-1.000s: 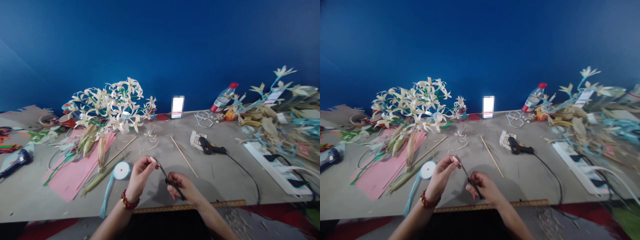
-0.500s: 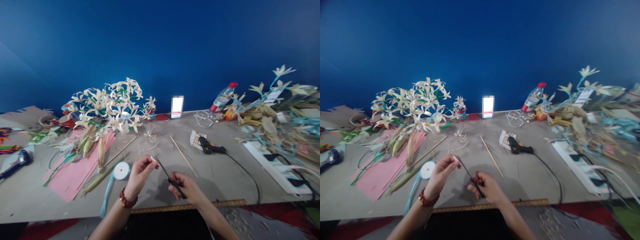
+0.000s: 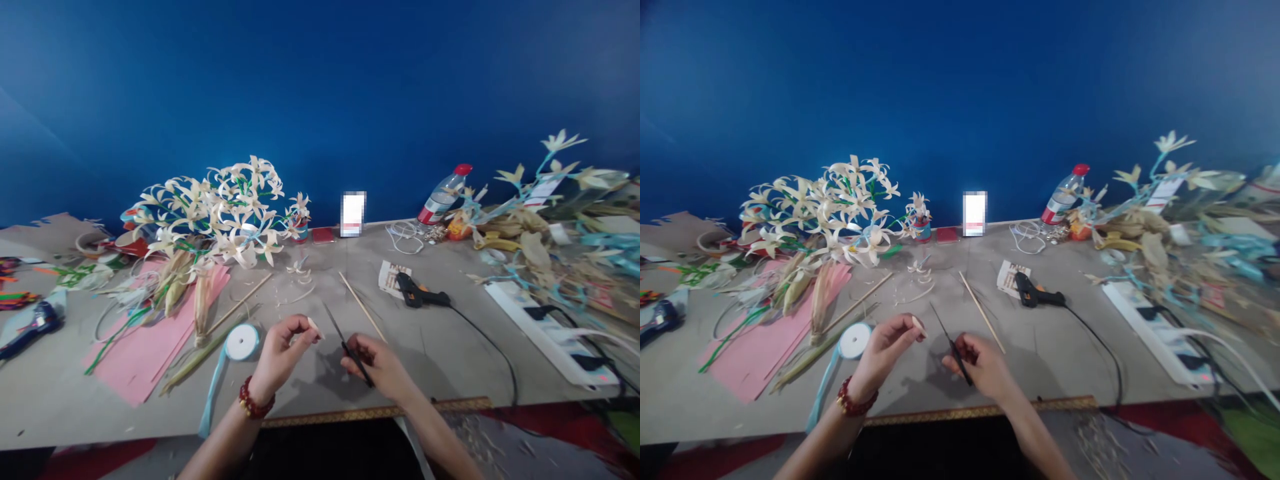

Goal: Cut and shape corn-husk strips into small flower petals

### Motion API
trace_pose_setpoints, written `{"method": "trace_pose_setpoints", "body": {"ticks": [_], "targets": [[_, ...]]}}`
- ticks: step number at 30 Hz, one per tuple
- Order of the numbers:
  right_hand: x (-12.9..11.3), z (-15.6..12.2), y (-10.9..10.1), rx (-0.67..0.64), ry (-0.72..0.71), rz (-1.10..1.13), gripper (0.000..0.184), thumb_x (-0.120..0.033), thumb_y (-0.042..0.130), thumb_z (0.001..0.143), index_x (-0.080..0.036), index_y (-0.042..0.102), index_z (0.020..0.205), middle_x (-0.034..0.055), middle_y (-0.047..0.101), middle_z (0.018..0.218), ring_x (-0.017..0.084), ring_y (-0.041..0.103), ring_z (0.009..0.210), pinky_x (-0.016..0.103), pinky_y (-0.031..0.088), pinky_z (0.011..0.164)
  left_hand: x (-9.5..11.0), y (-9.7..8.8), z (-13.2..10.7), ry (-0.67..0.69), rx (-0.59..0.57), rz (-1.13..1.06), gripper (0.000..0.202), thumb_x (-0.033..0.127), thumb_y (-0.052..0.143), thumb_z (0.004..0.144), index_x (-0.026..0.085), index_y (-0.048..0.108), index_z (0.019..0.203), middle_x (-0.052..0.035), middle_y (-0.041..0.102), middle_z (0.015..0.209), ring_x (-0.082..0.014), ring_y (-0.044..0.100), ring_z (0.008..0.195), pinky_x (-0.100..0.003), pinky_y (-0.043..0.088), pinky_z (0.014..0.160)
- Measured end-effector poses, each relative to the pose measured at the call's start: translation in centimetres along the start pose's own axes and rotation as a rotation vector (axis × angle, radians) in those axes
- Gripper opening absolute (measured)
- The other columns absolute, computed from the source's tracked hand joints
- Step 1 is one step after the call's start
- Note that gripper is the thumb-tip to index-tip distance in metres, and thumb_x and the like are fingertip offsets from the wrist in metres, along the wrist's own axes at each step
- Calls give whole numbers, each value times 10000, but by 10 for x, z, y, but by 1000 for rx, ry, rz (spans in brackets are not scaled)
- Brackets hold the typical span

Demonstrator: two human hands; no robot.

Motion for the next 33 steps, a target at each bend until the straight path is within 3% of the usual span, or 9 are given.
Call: {"method": "trace_pose_setpoints", "body": {"ticks": [4,8,13,33], "targets": [[-5,0,3,-60,3,-17,471,-599,731,691,-208,470,656,-52,484,546,105,403,507,233,296,500,2,-1,-2,2,-20,20,234,349,585,905,162,661,787,-50,664,768,-182,601,768,-267,447,752],[-9,-3,8,-172,43,98,514,-651,723,675,-211,457,678,-42,531,555,117,480,513,238,344,524,3,-2,-2,17,-37,91,262,357,566,915,159,651,766,-44,644,748,-179,591,754,-261,434,737],[-9,-3,13,-223,43,151,544,-690,709,664,-209,457,684,-40,549,562,115,509,507,237,376,531,8,-1,-1,37,-83,152,264,345,554,917,159,632,747,-35,638,726,-170,584,726,-250,426,714],[-4,-2,17,-190,53,58,552,-676,718,668,-213,419,662,-62,486,530,101,473,486,219,358,501,12,-1,1,17,-107,147,269,319,554,899,146,597,698,-26,631,704,-151,575,699,-237,418,691]]}}
Point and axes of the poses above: each hand's wrist, its own z-axis towards the middle knuckle, its own y-axis out of the palm, x = y × z, the point moved 1 cm from there along z, towards the middle knuckle
